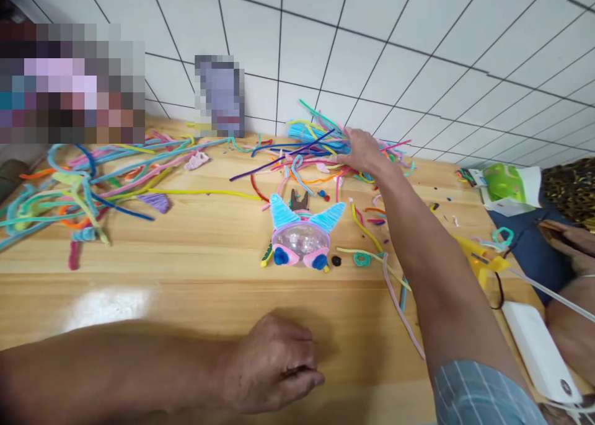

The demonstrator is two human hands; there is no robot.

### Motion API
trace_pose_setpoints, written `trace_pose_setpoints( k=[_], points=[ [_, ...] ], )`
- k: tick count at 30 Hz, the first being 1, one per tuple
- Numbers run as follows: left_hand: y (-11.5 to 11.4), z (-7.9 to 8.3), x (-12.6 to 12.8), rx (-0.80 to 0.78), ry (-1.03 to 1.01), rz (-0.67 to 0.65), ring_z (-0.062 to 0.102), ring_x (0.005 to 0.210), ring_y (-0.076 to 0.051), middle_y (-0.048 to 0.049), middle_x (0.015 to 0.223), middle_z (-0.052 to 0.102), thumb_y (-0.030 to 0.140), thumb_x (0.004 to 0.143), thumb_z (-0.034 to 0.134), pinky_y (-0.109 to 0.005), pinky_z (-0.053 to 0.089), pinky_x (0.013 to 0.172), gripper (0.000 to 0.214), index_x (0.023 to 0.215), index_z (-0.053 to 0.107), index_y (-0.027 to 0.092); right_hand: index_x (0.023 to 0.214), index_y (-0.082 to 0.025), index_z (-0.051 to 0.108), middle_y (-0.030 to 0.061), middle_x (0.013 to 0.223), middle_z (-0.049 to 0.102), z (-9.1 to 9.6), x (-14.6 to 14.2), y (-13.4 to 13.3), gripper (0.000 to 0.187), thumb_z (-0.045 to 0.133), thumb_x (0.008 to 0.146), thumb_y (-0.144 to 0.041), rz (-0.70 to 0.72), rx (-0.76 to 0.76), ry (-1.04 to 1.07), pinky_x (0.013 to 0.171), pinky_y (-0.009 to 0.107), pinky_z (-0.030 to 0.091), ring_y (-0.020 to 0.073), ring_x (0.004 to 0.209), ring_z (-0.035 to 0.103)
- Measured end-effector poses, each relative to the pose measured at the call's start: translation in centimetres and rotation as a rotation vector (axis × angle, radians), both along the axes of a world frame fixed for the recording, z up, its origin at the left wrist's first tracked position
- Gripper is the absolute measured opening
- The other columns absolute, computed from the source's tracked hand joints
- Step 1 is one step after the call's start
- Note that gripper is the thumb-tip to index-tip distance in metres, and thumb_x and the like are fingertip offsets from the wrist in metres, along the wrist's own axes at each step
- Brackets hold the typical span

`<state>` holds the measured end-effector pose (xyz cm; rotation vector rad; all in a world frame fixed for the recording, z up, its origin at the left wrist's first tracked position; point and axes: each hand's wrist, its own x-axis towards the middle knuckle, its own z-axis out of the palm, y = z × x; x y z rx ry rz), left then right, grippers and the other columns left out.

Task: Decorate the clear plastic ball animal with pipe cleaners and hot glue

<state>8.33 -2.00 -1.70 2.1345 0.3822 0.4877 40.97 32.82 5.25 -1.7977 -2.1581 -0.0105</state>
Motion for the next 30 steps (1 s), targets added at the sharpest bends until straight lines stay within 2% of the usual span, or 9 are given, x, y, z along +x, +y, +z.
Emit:
trace_pose_setpoints(
  k=[2,4,6,9,13,18,23,30],
  points=[
    [-0.1,0.0,0.2,0.000,-0.007,0.003,0.062,0.061,-0.014,0.0005,0.071,0.070,0.038,0.103,0.083,-0.031,0.033,0.054,0.042,0.073,0.058,0.022,0.123,-0.019,0.078,0.0211,0.134,0.082,-0.8,0.1,0.1,0.037,0.090,0.089,-0.027,-0.030,-0.030,-0.010,0.116,0.057,0.054,0.0415,0.127,0.073],
    [-0.2,0.0,0.3,0.018,-0.009,0.007,0.062,0.061,-0.014,-0.0001,0.071,0.070,0.039,0.102,0.084,-0.032,0.032,0.054,0.044,0.072,0.057,0.022,0.119,-0.022,0.079,0.0183,0.134,0.084,-0.6,0.3,0.3,0.023,0.077,0.096,-0.022,-0.064,-0.019,0.011,0.118,0.056,0.053,0.0385,0.126,0.073],
    [-0.2,0.0,0.5,0.033,-0.003,0.003,0.062,0.061,-0.014,-0.0005,0.070,0.069,0.041,0.102,0.084,-0.032,0.031,0.054,0.045,0.071,0.057,0.021,0.118,-0.022,0.081,0.0156,0.134,0.085,0.3,0.3,0.4,0.024,0.070,0.098,-0.016,-0.098,0.028,0.047,0.118,0.050,0.051,0.0328,0.123,0.073],
    [-0.3,-0.2,0.6,0.035,0.008,-0.006,0.062,0.061,-0.014,-0.0001,0.070,0.069,0.042,0.102,0.085,-0.033,0.032,0.053,0.046,0.071,0.058,0.021,0.126,-0.017,0.083,0.0133,0.134,0.087,2.3,0.3,0.3,0.030,0.068,0.100,-0.012,-0.148,0.085,0.074,0.113,0.040,0.050,0.0248,0.117,0.071],
    [-0.4,-0.3,0.6,0.042,0.004,0.007,0.061,0.060,-0.015,-0.0006,0.070,0.069,0.040,0.102,0.084,-0.033,0.030,0.053,0.042,0.071,0.061,0.021,0.135,-0.012,0.084,0.0122,0.132,0.087,4.0,0.0,-0.1,0.033,0.069,0.105,-0.010,-0.147,0.146,0.108,0.104,0.032,0.049,0.0191,0.111,0.071],
    [-0.4,-0.1,0.6,0.021,0.016,-0.012,0.061,0.062,-0.014,-0.0014,0.072,0.072,0.040,0.102,0.084,-0.033,0.031,0.054,0.041,0.072,0.065,0.021,0.142,-0.011,0.080,0.0166,0.138,0.085,4.0,-0.2,-0.1,0.035,0.070,0.108,-0.010,-0.143,0.209,0.089,0.113,0.035,0.048,0.0224,0.124,0.071],
    [-0.5,-0.2,0.5,0.028,0.012,-0.004,0.063,0.063,-0.015,-0.0014,0.073,0.072,0.042,0.103,0.084,-0.034,0.032,0.055,0.042,0.072,0.065,0.021,0.138,-0.017,0.076,0.0157,0.138,0.082,3.3,0.5,0.7,0.033,0.075,0.106,-0.013,-0.141,0.246,0.069,0.118,0.041,0.044,0.0265,0.128,0.065],
    [-0.6,-0.4,0.5,-0.002,-0.014,0.015,0.058,0.060,-0.014,0.0003,0.070,0.068,0.041,0.101,0.085,-0.033,0.029,0.052,0.046,0.070,0.056,0.022,0.116,-0.021,0.070,0.0142,0.127,0.076,3.7,1.8,1.2,0.008,0.071,0.108,-0.021,-0.185,0.277,0.053,0.113,0.039,0.045,0.0240,0.117,0.059]
  ],
)
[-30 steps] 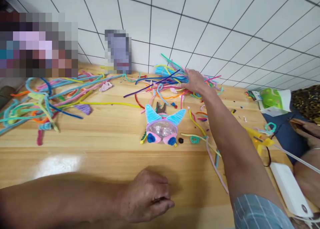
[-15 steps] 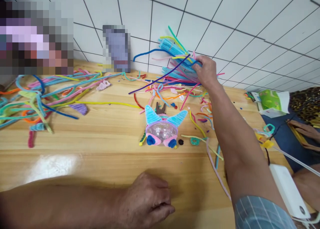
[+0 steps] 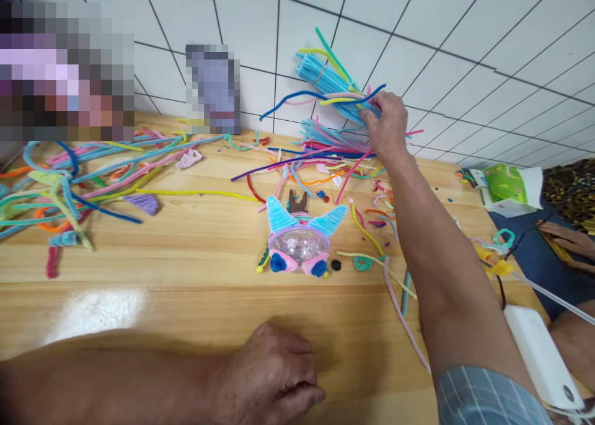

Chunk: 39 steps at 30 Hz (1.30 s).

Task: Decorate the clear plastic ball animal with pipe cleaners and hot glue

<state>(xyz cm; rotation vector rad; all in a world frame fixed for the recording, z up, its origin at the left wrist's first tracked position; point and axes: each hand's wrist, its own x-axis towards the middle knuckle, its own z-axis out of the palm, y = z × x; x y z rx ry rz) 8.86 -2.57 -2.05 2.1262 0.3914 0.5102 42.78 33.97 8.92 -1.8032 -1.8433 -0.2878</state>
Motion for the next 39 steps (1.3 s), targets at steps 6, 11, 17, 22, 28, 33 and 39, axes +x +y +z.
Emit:
trace_pose_setpoints(
  k=[6,11,17,22,28,33,39],
  points=[
    [0.1,0.0,0.1,0.019,-0.017,0.002,0.060,0.059,-0.013,0.0007,0.069,0.067,0.038,0.100,0.085,-0.032,0.028,0.052,0.044,0.071,0.057,0.021,0.108,-0.025,0.070,0.0104,0.117,0.078,-1.4,1.2,1.1,0.010,0.076,0.100,-0.025,0.054,0.112,0.000,0.108,0.047,0.052,0.0305,0.115,0.065],
    [0.1,-0.1,0.1,0.008,-0.036,0.009,0.058,0.059,-0.014,0.0006,0.070,0.067,0.037,0.100,0.083,-0.033,0.029,0.052,0.042,0.070,0.058,0.021,0.108,-0.026,0.069,0.0121,0.118,0.079,-2.5,1.5,1.5,0.016,0.078,0.099,-0.035,0.080,0.080,-0.003,0.111,0.053,0.054,0.0347,0.118,0.067],
    [0.1,0.0,0.0,0.015,-0.029,0.008,0.060,0.060,-0.013,0.0008,0.070,0.067,0.037,0.101,0.082,-0.033,0.029,0.052,0.044,0.071,0.055,0.021,0.124,-0.024,0.075,0.0177,0.137,0.082,-4.2,0.4,0.6,0.028,0.078,0.102,-0.041,0.148,-0.097,-0.057,0.124,0.062,0.051,0.0401,0.132,0.067],
    [0.3,0.3,0.0,0.028,0.015,-0.024,0.063,0.062,-0.014,0.0007,0.070,0.068,0.039,0.103,0.084,-0.032,0.030,0.054,0.047,0.071,0.054,0.021,0.142,-0.023,0.080,0.0177,0.149,0.082,-6.3,0.2,0.0,0.044,0.073,0.101,-0.038,0.257,-0.220,-0.102,0.131,0.070,0.050,0.0466,0.146,0.070],
    [0.4,0.4,-0.3,0.019,0.004,-0.018,0.061,0.061,-0.014,0.0004,0.072,0.070,0.040,0.105,0.080,-0.033,0.030,0.054,0.043,0.074,0.058,0.022,0.154,-0.025,0.074,0.0157,0.165,0.075,-5.7,1.7,-0.3,0.057,0.077,0.100,-0.043,0.251,-0.200,-0.127,0.138,0.071,0.045,0.0469,0.156,0.064],
    [0.5,0.4,-0.4,0.013,-0.003,0.005,0.064,0.063,-0.013,0.0006,0.073,0.072,0.038,0.105,0.081,-0.032,0.032,0.056,0.042,0.074,0.059,0.021,0.143,-0.028,0.080,0.0118,0.155,0.081,-4.3,1.8,-1.3,0.039,0.066,0.108,-0.040,0.139,-0.134,-0.072,0.137,0.066,0.046,0.0412,0.150,0.068],
    [1.0,0.9,-0.5,0.028,0.021,-0.012,0.068,0.067,-0.015,-0.0002,0.075,0.074,0.039,0.108,0.079,-0.031,0.036,0.059,0.042,0.074,0.062,0.021,0.131,-0.028,0.085,0.0115,0.145,0.086,-3.0,1.3,-3.2,0.037,0.060,0.105,-0.032,0.093,-0.115,-0.048,0.134,0.068,0.049,0.0424,0.145,0.072]
  ],
)
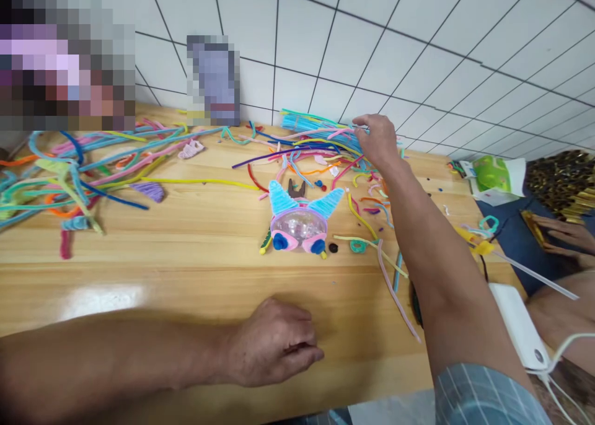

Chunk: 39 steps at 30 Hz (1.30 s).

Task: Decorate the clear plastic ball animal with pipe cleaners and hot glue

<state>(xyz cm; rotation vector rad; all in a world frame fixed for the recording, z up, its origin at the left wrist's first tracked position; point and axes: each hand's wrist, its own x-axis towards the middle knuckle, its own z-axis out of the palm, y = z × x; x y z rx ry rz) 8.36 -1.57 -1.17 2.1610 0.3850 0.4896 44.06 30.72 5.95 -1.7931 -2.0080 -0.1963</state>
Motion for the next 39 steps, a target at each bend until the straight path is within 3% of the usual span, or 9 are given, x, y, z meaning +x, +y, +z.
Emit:
trace_pose_setpoints(
  k=[11,17,24,32,35,39],
  points=[
    [0.6,0.6,0.0,-0.006,0.074,-0.022,0.067,0.070,-0.014,0.0014,0.075,0.072,0.038,0.108,0.080,-0.030,0.034,0.063,0.043,0.074,0.062,0.020,0.115,-0.033,0.089,0.0079,0.128,0.091,2.0,-0.2,-3.4,0.034,0.058,0.102,-0.031,-0.017,-0.012,0.042,0.121,0.066,0.062,0.0402,0.126,0.082],
    [0.6,0.2,0.0,0.029,0.071,-0.022,0.066,0.069,-0.015,0.0014,0.074,0.072,0.039,0.107,0.080,-0.031,0.032,0.061,0.044,0.072,0.062,0.020,0.116,-0.029,0.090,0.0090,0.124,0.091,2.1,0.0,-4.0,0.034,0.060,0.099,-0.035,-0.032,-0.015,0.055,0.118,0.067,0.063,0.0407,0.121,0.083],
    [0.5,0.5,-0.1,0.032,0.108,-0.028,0.068,0.068,-0.015,0.0014,0.074,0.075,0.038,0.107,0.078,-0.032,0.028,0.060,0.043,0.071,0.062,0.020,0.108,-0.031,0.090,0.0070,0.115,0.092,1.7,0.0,-3.2,0.031,0.061,0.096,-0.034,-0.043,0.001,0.089,0.119,0.065,0.063,0.0402,0.121,0.082],
    [0.2,0.3,0.0,0.025,0.103,-0.014,0.070,0.067,-0.015,0.0008,0.073,0.076,0.036,0.104,0.080,-0.031,0.027,0.059,0.042,0.070,0.061,0.020,0.101,-0.027,0.087,0.0085,0.090,0.087,0.6,0.2,-1.3,0.026,0.064,0.091,-0.034,-0.130,0.020,0.147,0.105,0.057,0.066,0.0355,0.097,0.080],
    [0.1,0.2,0.1,0.008,0.098,-0.016,0.070,0.066,-0.015,0.0011,0.071,0.075,0.037,0.103,0.081,-0.031,0.028,0.058,0.044,0.069,0.059,0.020,0.103,-0.026,0.087,0.0105,0.095,0.088,0.0,-0.4,-0.3,0.026,0.067,0.090,-0.037,-0.103,0.044,0.140,0.102,0.058,0.066,0.0370,0.099,0.080],
    [0.1,0.2,0.1,-0.013,0.091,-0.024,0.070,0.065,-0.015,0.0012,0.070,0.074,0.039,0.102,0.082,-0.031,0.029,0.057,0.045,0.069,0.058,0.020,0.111,-0.027,0.089,0.0125,0.117,0.090,-0.1,-2.7,1.4,0.031,0.065,0.095,-0.036,-0.039,0.025,0.118,0.110,0.061,0.064,0.0402,0.113,0.081]
  ],
)
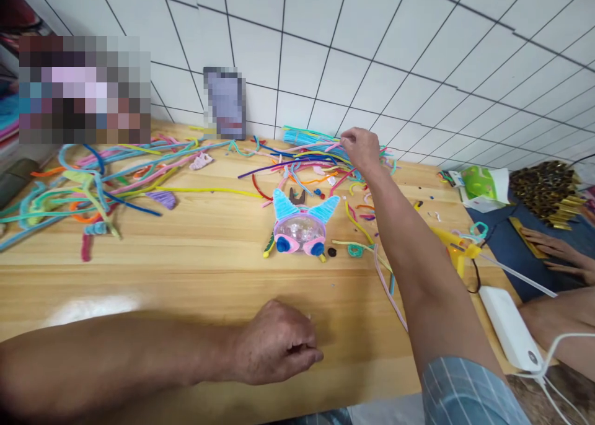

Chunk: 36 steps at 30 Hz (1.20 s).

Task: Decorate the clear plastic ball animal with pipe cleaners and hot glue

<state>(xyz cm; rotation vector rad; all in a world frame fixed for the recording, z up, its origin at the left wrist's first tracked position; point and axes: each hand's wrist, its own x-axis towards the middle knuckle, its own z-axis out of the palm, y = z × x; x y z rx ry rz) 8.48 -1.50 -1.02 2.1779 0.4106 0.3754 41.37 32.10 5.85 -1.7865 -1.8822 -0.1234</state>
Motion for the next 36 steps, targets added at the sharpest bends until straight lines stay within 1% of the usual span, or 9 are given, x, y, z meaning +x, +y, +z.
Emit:
trace_pose_setpoints(
  k=[8,10,13,16,18,21,25,30,36],
  points=[
    [-0.4,0.3,-0.3,-0.174,-0.254,0.105,0.062,0.060,-0.010,0.0026,0.066,0.067,0.038,0.113,0.073,-0.024,0.045,0.062,0.041,0.077,0.064,0.021,0.120,-0.029,0.086,0.0151,0.133,0.085,-0.9,-5.1,3.7,0.030,0.066,0.099,-0.037,0.177,-0.047,-0.129,0.122,0.065,0.057,0.0432,0.134,0.073],
    [0.0,2.4,-1.0,-0.185,-0.388,0.159,0.061,0.059,-0.009,0.0022,0.067,0.068,0.040,0.116,0.070,-0.022,0.047,0.062,0.039,0.082,0.068,0.020,0.123,-0.028,0.084,0.0171,0.139,0.083,-1.6,-5.2,4.0,0.031,0.071,0.098,-0.039,0.183,-0.070,-0.154,0.125,0.065,0.055,0.0442,0.138,0.071],
    [2.4,7.4,-2.8,-0.136,-0.606,0.313,0.058,0.056,-0.007,0.0023,0.066,0.069,0.043,0.119,0.069,-0.021,0.047,0.059,0.040,0.087,0.072,0.018,0.128,-0.026,0.080,0.0186,0.144,0.081,-2.8,-4.7,4.2,0.036,0.076,0.095,-0.038,0.182,-0.107,-0.141,0.125,0.065,0.055,0.0445,0.138,0.071],
    [7.9,12.0,-4.7,-0.063,-0.559,0.487,0.059,0.059,-0.008,0.0029,0.070,0.071,0.036,0.118,0.070,-0.020,0.048,0.060,0.036,0.086,0.074,0.019,0.134,-0.025,0.075,0.0190,0.145,0.080,-3.7,-4.2,4.0,0.045,0.079,0.091,-0.036,0.174,-0.109,-0.076,0.123,0.063,0.058,0.0440,0.137,0.072],
    [13.3,13.1,-5.3,0.015,-0.461,0.756,0.059,0.063,-0.011,0.0028,0.069,0.065,0.040,0.117,0.068,-0.023,0.049,0.064,0.043,0.080,0.069,0.020,0.139,-0.024,0.071,0.0188,0.147,0.079,-3.8,-4.1,3.8,0.053,0.079,0.088,-0.035,0.170,-0.082,-0.026,0.121,0.060,0.060,0.0426,0.135,0.073],
    [21.7,11.6,-5.0,0.120,-0.367,0.964,0.057,0.068,-0.013,0.0020,0.071,0.063,0.035,0.114,0.067,-0.026,0.048,0.068,0.040,0.078,0.063,0.020,0.138,-0.026,0.071,0.0164,0.146,0.080,-3.1,-3.6,3.4,0.049,0.073,0.089,-0.034,0.169,-0.034,0.021,0.119,0.058,0.062,0.0397,0.131,0.075],
    [29.4,8.1,-3.0,0.284,-0.094,0.877,0.068,0.089,-0.020,-0.0040,0.093,0.079,0.019,0.105,0.069,-0.032,0.054,0.089,0.014,0.093,0.075,0.019,0.121,-0.032,0.078,0.0116,0.136,0.085,-0.8,-1.4,2.5,0.031,0.063,0.094,-0.032,0.140,0.019,0.000,0.122,0.061,0.061,0.0395,0.130,0.075],
    [32.8,6.6,-0.9,0.458,0.236,0.834,0.070,0.131,-0.033,-0.0184,0.144,0.076,0.024,0.116,0.055,-0.043,0.051,0.113,0.032,0.131,0.082,0.017,0.116,-0.032,0.084,0.0108,0.130,0.088,1.3,0.8,0.6,0.029,0.061,0.098,-0.032,0.111,0.019,-0.032,0.118,0.061,0.063,0.0403,0.126,0.079],
    [34.7,5.8,0.4,0.485,0.369,0.772,0.067,0.142,-0.041,-0.0218,0.158,0.068,0.026,0.117,0.053,-0.050,0.052,0.116,0.040,0.149,0.075,0.016,0.123,-0.032,0.083,0.0138,0.137,0.084,-0.6,-0.3,0.0,0.033,0.071,0.092,-0.035,0.196,-0.087,-0.146,0.127,0.068,0.057,0.0443,0.136,0.073]
  ],
)
